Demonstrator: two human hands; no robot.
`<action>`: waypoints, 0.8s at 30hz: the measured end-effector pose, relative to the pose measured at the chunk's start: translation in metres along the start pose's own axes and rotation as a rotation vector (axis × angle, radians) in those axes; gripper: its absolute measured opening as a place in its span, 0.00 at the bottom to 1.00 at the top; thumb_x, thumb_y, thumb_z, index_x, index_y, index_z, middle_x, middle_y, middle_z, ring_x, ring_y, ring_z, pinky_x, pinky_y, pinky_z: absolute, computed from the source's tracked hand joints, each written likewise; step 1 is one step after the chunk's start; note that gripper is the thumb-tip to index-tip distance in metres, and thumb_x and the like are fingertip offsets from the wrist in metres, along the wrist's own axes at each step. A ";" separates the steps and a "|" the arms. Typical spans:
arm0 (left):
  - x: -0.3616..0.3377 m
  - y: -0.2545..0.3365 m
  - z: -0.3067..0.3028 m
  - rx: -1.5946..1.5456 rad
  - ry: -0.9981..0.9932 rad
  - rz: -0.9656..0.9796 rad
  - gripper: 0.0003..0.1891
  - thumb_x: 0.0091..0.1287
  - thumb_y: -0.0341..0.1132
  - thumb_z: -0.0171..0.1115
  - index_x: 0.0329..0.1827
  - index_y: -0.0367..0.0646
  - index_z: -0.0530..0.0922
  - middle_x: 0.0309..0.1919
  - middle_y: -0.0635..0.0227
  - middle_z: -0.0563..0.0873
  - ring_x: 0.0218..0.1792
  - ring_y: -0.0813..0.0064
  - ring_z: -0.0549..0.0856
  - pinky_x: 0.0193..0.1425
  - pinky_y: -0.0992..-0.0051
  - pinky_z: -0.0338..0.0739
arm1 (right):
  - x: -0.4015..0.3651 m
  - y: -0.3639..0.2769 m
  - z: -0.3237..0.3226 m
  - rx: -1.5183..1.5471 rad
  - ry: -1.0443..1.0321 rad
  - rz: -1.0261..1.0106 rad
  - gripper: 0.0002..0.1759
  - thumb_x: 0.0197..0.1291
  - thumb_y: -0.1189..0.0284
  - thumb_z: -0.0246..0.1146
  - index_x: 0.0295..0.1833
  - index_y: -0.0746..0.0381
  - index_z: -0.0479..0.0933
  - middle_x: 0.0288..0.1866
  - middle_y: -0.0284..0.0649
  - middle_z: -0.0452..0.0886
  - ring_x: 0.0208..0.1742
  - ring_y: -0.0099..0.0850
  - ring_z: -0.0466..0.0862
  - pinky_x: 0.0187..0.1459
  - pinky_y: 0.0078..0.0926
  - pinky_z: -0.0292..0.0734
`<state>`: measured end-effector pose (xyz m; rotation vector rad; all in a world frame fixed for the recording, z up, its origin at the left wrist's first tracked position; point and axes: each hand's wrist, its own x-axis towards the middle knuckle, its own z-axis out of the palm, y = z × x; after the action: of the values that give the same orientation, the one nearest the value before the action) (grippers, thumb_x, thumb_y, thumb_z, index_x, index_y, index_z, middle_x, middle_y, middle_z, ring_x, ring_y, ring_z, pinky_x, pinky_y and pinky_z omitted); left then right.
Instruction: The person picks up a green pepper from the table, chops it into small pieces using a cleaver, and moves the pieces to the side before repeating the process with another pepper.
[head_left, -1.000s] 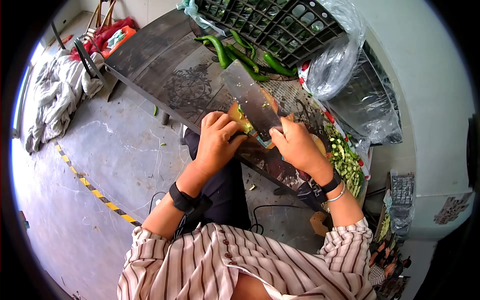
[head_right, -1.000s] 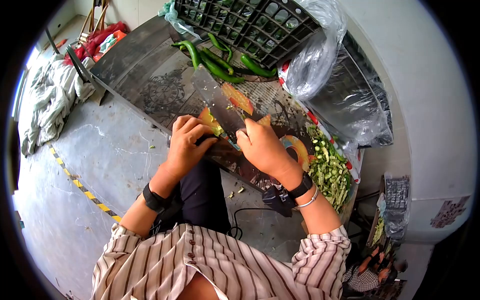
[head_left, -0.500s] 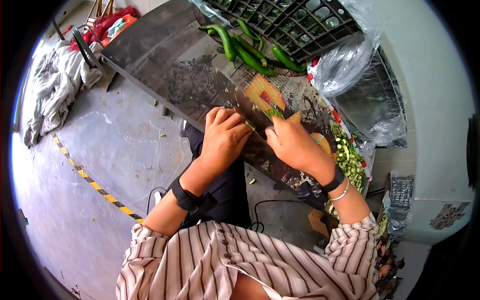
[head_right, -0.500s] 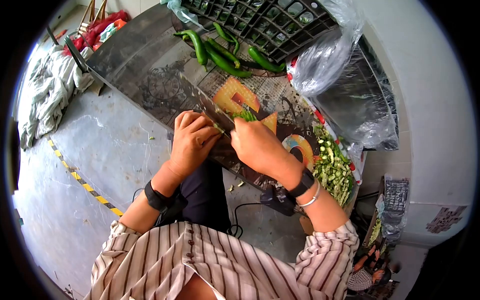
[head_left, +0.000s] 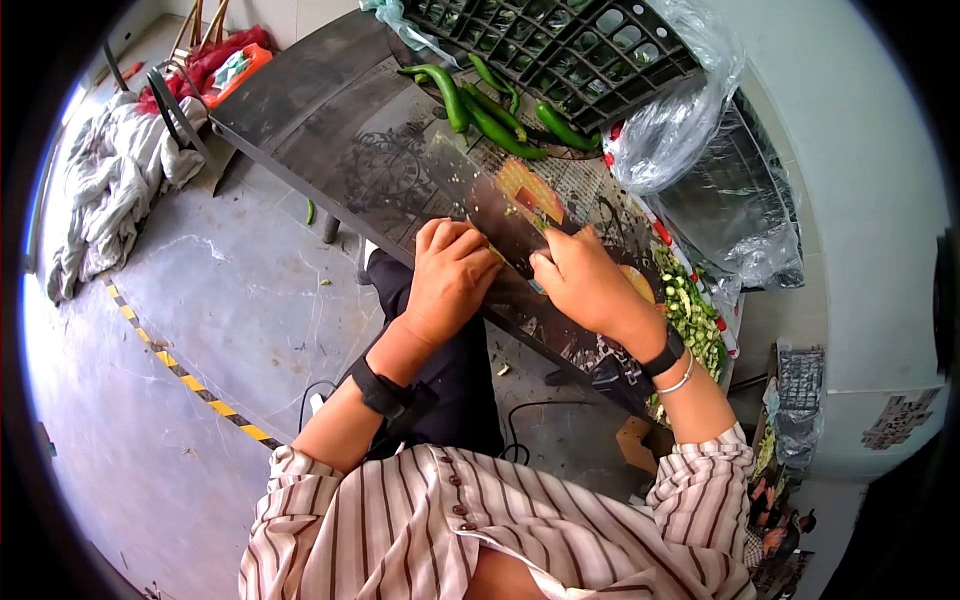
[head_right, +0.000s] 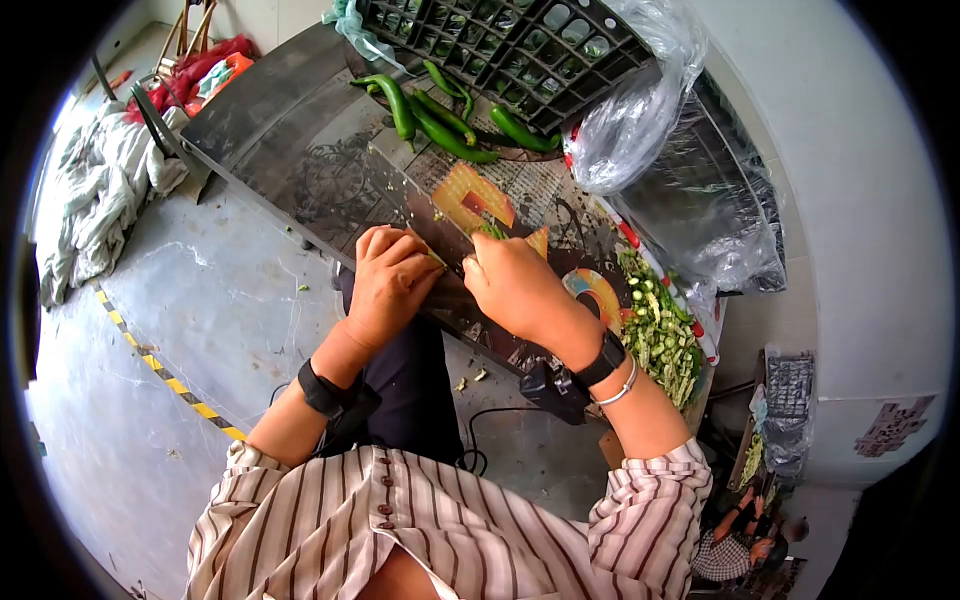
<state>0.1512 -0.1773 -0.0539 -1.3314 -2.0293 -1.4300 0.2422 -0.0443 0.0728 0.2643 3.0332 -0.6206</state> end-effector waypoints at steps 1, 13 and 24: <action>0.000 0.000 -0.001 0.004 -0.013 -0.001 0.04 0.53 0.33 0.68 0.30 0.47 0.83 0.37 0.73 0.81 0.50 0.69 0.77 0.65 0.63 0.65 | -0.002 0.000 0.000 0.011 -0.022 0.019 0.11 0.64 0.72 0.57 0.34 0.71 0.71 0.26 0.61 0.78 0.33 0.60 0.80 0.34 0.52 0.74; 0.003 0.002 -0.001 0.026 -0.020 -0.013 0.06 0.51 0.32 0.71 0.30 0.46 0.83 0.35 0.72 0.82 0.48 0.66 0.79 0.62 0.61 0.67 | 0.021 0.004 0.024 0.010 0.037 0.015 0.12 0.64 0.71 0.57 0.34 0.72 0.73 0.28 0.64 0.78 0.36 0.61 0.81 0.37 0.53 0.75; 0.008 0.004 -0.007 0.059 -0.103 -0.011 0.09 0.52 0.33 0.71 0.36 0.47 0.86 0.37 0.72 0.83 0.49 0.65 0.79 0.64 0.62 0.64 | -0.082 0.022 0.028 1.231 0.448 0.567 0.07 0.70 0.71 0.56 0.42 0.62 0.66 0.21 0.32 0.68 0.13 0.22 0.70 0.14 0.25 0.70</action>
<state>0.1487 -0.1791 -0.0430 -1.3980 -2.1300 -1.3205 0.3266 -0.0489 0.0440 1.3179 2.1666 -2.4288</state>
